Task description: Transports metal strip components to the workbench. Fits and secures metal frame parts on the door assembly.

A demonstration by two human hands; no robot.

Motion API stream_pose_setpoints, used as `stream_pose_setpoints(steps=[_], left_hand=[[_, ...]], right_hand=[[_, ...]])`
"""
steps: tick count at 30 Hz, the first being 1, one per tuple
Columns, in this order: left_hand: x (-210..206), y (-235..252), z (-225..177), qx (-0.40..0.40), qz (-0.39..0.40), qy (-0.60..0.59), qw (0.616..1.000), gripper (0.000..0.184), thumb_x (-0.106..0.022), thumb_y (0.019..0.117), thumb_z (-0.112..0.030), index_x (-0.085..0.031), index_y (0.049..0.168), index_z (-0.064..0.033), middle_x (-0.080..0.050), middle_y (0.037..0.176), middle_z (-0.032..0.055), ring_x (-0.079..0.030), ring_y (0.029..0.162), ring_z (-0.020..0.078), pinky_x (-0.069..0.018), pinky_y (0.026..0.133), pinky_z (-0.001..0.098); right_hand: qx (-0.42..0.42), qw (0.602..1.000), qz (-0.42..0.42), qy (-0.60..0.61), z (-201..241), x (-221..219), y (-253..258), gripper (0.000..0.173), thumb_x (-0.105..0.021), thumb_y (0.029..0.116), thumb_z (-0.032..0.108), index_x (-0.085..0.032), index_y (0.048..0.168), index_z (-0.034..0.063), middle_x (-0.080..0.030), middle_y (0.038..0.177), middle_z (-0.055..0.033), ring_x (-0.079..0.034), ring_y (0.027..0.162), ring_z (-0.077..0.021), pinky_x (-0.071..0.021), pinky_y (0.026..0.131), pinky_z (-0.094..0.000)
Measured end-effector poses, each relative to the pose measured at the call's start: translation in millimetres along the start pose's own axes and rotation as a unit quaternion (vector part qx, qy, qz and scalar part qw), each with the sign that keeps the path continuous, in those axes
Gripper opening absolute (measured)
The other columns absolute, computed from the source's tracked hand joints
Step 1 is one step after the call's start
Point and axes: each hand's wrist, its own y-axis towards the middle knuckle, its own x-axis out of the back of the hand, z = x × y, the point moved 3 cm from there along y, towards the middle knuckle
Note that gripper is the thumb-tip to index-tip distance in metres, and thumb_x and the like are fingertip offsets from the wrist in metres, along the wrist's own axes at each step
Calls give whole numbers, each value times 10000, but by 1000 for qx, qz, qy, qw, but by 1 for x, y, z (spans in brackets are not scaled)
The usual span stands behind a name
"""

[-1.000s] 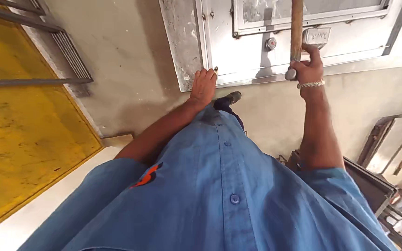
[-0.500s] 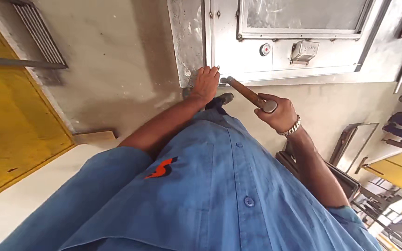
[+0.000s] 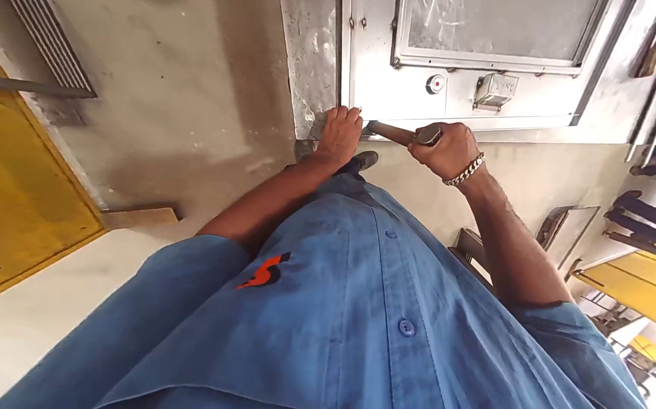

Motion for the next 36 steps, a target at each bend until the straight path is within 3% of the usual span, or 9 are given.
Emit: stream_pose_setpoints(steps=[11,18,22,25,27,28,30,33,36], left_hand=[[-1,-1,0,13,-4,-19,1000,246,-584,958,-36,-625,1188,39,-612,1279,210,-571,1190,422,-453,994,547],[-2,-5,1,5,-16,-27,1000,304,-606,989,-109,-612,1244,56,-602,1309,224,-571,1196,434,-452,999,562],[8,-11,1,51,9,-70,996,404,-641,961,-149,-613,1334,6,-578,1357,238,-541,1261,447,-429,1043,597],[53,-26,-10,145,-86,-185,968,414,-532,991,-137,-618,1393,-90,-612,1346,215,-572,1268,400,-419,1089,587],[97,-38,-30,134,-217,-270,928,353,-497,1043,-213,-655,1326,-72,-673,1225,165,-653,1113,295,-497,1016,484],[119,-39,-42,90,-277,-308,906,355,-501,1054,-243,-665,1301,-47,-690,1153,140,-670,1030,237,-537,953,420],[152,-30,-70,-25,-316,-363,876,399,-496,1063,-308,-672,1295,-36,-696,1150,102,-657,1058,189,-522,983,412],[167,-9,-107,-88,-198,-328,919,536,-468,1051,-501,-637,1389,-120,-703,1264,27,-623,1218,166,-370,1152,511],[166,2,-119,-49,-115,-273,954,598,-486,1014,-619,-651,1385,-180,-732,1204,1,-679,1126,141,-480,1082,465]], right_hand=[[-53,993,28,-100,68,6,11,436,-624,847,553,-685,806,123,-686,824,-110,-696,834,-313,-512,646,-562],[-38,996,6,-78,64,11,20,525,-675,827,631,-696,818,107,-684,840,-116,-687,836,-311,-525,670,-571],[-32,998,0,-61,64,11,18,467,-667,830,562,-696,845,96,-693,869,-130,-693,860,-319,-531,689,-585],[-27,999,-11,-46,66,13,12,442,-659,844,522,-660,795,82,-678,847,-134,-684,823,-316,-516,665,-581],[-29,998,-17,-44,66,12,8,463,-653,834,533,-652,780,73,-682,861,-145,-690,836,-325,-518,669,-590],[-28,998,-22,-44,66,11,5,477,-650,838,539,-661,802,64,-690,892,-155,-694,870,-336,-522,689,-601],[5,997,-57,-45,63,8,1,475,-658,879,522,-695,926,51,-717,988,-182,-708,961,-367,-542,752,-624],[88,988,-81,-100,52,0,-9,511,-687,942,277,-600,1321,-55,-618,1337,-292,-588,1276,-447,-479,999,-630],[93,984,-77,-130,45,-1,-13,512,-656,960,207,-561,1380,-70,-576,1407,-293,-545,1331,-445,-450,1044,-607]])
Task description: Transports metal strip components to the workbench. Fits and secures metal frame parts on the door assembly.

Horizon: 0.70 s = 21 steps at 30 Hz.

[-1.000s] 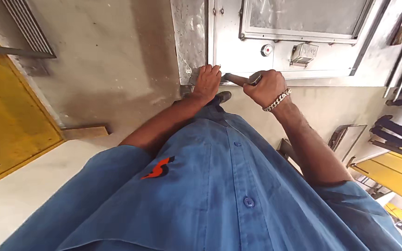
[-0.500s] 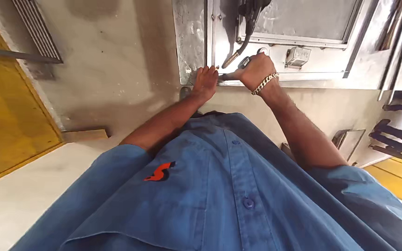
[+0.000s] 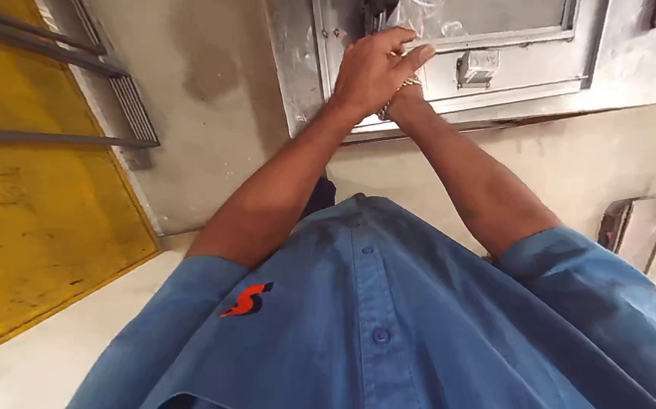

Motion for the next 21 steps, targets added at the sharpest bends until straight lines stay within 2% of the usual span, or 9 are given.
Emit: stream_pose_setpoints(steps=[4,7,9,12,13,14,17,18,21], left_hand=[[3,-7,3,16,19,36,999,527,-468,1034,-578,-697,1316,-195,-709,1267,29,-645,1212,163,-463,1093,470],[5,-8,0,15,26,41,999,522,-459,1051,-546,-685,1331,-168,-700,1289,76,-633,1252,217,-451,1119,508],[5,-8,-3,7,32,49,998,514,-449,1063,-518,-671,1344,-150,-690,1299,123,-637,1250,282,-454,1097,570],[3,-10,-9,1,38,41,998,493,-457,1073,-470,-651,1358,-117,-672,1281,215,-632,1215,405,-446,1032,676],[3,-10,-9,-8,33,42,999,501,-449,1071,-471,-659,1347,-110,-681,1259,226,-642,1198,415,-452,1015,686],[4,-11,-8,-13,32,42,999,522,-438,1068,-482,-660,1351,-103,-683,1256,230,-644,1198,410,-450,1021,677],[2,-12,-3,-15,29,15,999,554,-429,1065,-487,-651,1346,-65,-690,1232,235,-654,1176,387,-465,1023,637],[1,-13,-4,-13,28,8,999,552,-437,1067,-487,-653,1342,-60,-690,1235,231,-656,1180,372,-468,1032,623],[0,-13,-1,-11,21,3,1000,528,-440,1067,-477,-657,1348,-86,-709,1207,200,-675,1141,338,-483,1012,607]], right_hand=[[10,998,64,4,6,0,-11,431,-539,1038,209,-582,1351,-84,-577,1391,-313,-547,1303,-483,-442,993,-657],[16,992,119,37,6,7,-16,440,-577,1024,273,-638,1265,-90,-615,1340,-309,-563,1280,-481,-434,1010,-665],[16,990,121,68,5,10,-17,414,-615,1008,273,-670,1223,-77,-644,1297,-295,-596,1239,-465,-461,989,-655],[12,986,106,131,-1,20,-23,386,-678,980,250,-684,1224,-48,-665,1284,-253,-610,1233,-413,-483,1011,-611],[27,986,104,129,-2,21,-24,396,-654,999,251,-668,1260,-45,-655,1314,-247,-599,1260,-406,-471,1031,-603],[38,986,92,130,-1,21,-25,399,-633,1012,245,-653,1283,-47,-649,1328,-245,-600,1266,-402,-473,1036,-593],[35,983,13,177,-1,31,-33,454,-709,956,197,-621,1332,-40,-652,1326,-228,-615,1247,-360,-490,1046,-523],[38,983,7,182,-1,35,-38,466,-698,968,185,-599,1355,-53,-637,1348,-242,-601,1270,-364,-475,1062,-515],[24,979,-7,203,-2,30,-30,474,-725,936,185,-611,1325,-62,-658,1299,-243,-629,1216,-371,-507,1006,-538]])
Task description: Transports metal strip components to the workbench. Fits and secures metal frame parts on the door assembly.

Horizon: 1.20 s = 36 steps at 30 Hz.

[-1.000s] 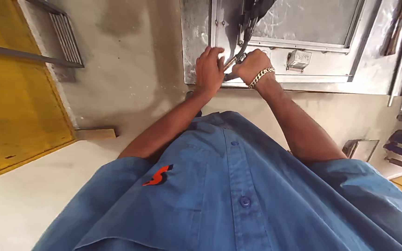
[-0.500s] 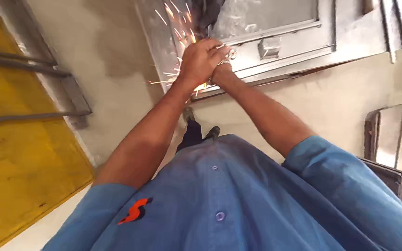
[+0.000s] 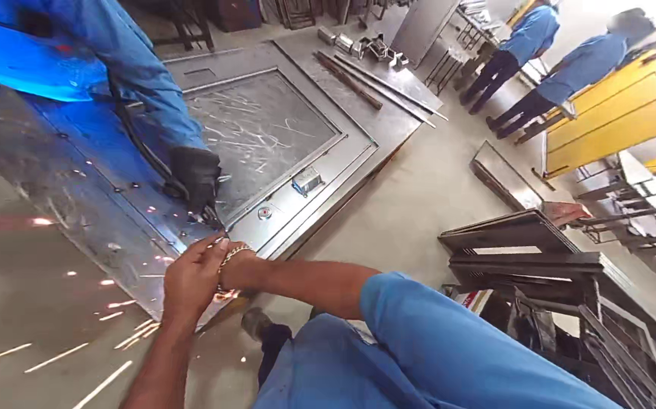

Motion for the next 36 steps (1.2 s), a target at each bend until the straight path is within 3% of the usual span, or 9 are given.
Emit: stream_pose_setpoints(steps=[4,9,12,15,18,20,24,29,36], left_hand=[[0,-1,-1,10,-4,-3,1000,519,-460,1065,-457,-650,1348,-67,-701,1192,228,-670,1135,362,-477,1005,630],[-1,4,1,-4,-1,-4,1000,489,-453,1071,-417,-647,1359,-75,-704,1235,190,-674,1162,311,-492,1036,575],[2,4,3,8,9,18,1000,485,-462,1080,-412,-634,1382,-74,-688,1287,176,-656,1215,296,-482,1085,532],[4,4,5,32,11,25,999,481,-492,1067,-439,-635,1388,-110,-690,1275,157,-662,1190,295,-489,1072,548],[2,2,5,25,-3,18,1000,471,-488,1070,-449,-651,1376,-131,-700,1268,130,-658,1198,278,-482,1077,552],[3,4,4,29,-6,11,999,471,-496,1064,-460,-662,1368,-141,-714,1244,115,-669,1174,265,-482,1064,543],[3,4,4,33,-1,8,999,471,-489,1064,-457,-659,1368,-140,-716,1230,123,-670,1166,269,-482,1059,548],[3,4,6,31,-2,7,999,491,-481,1061,-480,-663,1364,-139,-709,1251,112,-668,1171,251,-487,1062,522],[3,5,7,37,-3,19,999,481,-475,1058,-492,-674,1347,-164,-718,1227,99,-671,1157,250,-488,1046,536]], right_hand=[[-7,1000,-12,26,-2,-6,7,492,-742,919,188,-618,1328,-55,-656,1309,-239,-623,1226,-373,-501,1019,-547],[-5,1000,-21,0,-6,-12,15,438,-725,929,191,-645,1300,-31,-662,1299,-232,-629,1212,-383,-512,995,-569],[1,999,5,-45,-4,-19,16,495,-719,938,207,-610,1353,-42,-626,1354,-264,-596,1257,-422,-475,1031,-604],[-20,996,62,-63,-6,-25,24,516,-735,918,240,-619,1328,-51,-613,1361,-277,-577,1267,-451,-458,1022,-647],[-25,998,17,-58,-4,-20,18,470,-782,854,159,-645,1254,-48,-649,1275,-272,-623,1189,-440,-508,948,-627],[-16,995,-9,-93,-4,-24,23,413,-730,896,173,-655,1247,-30,-662,1259,-257,-639,1169,-424,-523,907,-609],[-24,994,-19,-109,-6,-27,26,431,-716,910,191,-635,1265,-41,-649,1283,-250,-628,1189,-417,-526,906,-591],[-26,994,-26,-106,-7,-28,31,438,-755,858,209,-655,1232,2,-666,1252,-221,-651,1146,-396,-544,857,-589],[-23,991,-25,-127,-7,-29,31,474,-759,862,213,-643,1261,-14,-649,1281,-240,-638,1173,-404,-539,877,-585]])
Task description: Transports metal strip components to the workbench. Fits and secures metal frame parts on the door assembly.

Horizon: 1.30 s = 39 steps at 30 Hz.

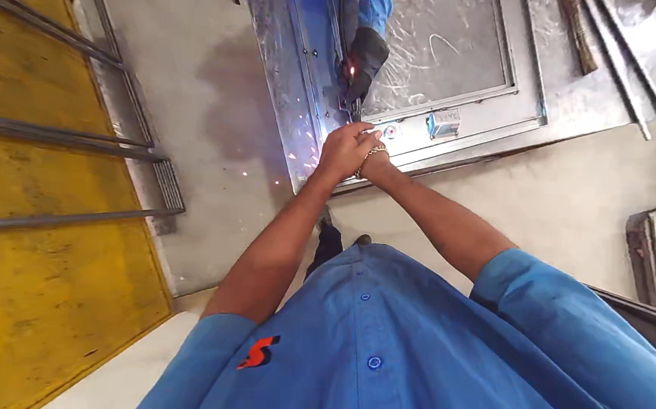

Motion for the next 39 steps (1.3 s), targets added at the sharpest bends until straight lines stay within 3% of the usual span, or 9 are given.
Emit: stream_pose_setpoints(steps=[7,27,39], left_hand=[[0,1,1,-6,1,-1,1000,485,-477,1058,-497,-672,1352,-163,-706,1270,79,-663,1186,224,-489,1061,512],[1,0,0,6,0,3,1000,479,-474,1061,-484,-665,1360,-161,-736,1152,104,-688,1090,254,-499,1008,535],[-2,1,4,-3,-8,0,1000,463,-467,1065,-479,-678,1343,-175,-726,1229,52,-668,1175,177,-487,1069,472]], right_hand=[[-18,1000,18,-11,2,1,2,525,-785,836,227,-630,1275,-17,-649,1280,-245,-641,1161,-414,-538,863,-598],[-1,1000,-4,-18,0,-2,5,460,-754,854,234,-657,1241,4,-676,1244,-214,-659,1136,-385,-549,836,-578],[-7,999,-3,-34,-1,-7,9,529,-743,867,243,-609,1287,-50,-644,1280,-251,-644,1157,-402,-543,849,-571]])
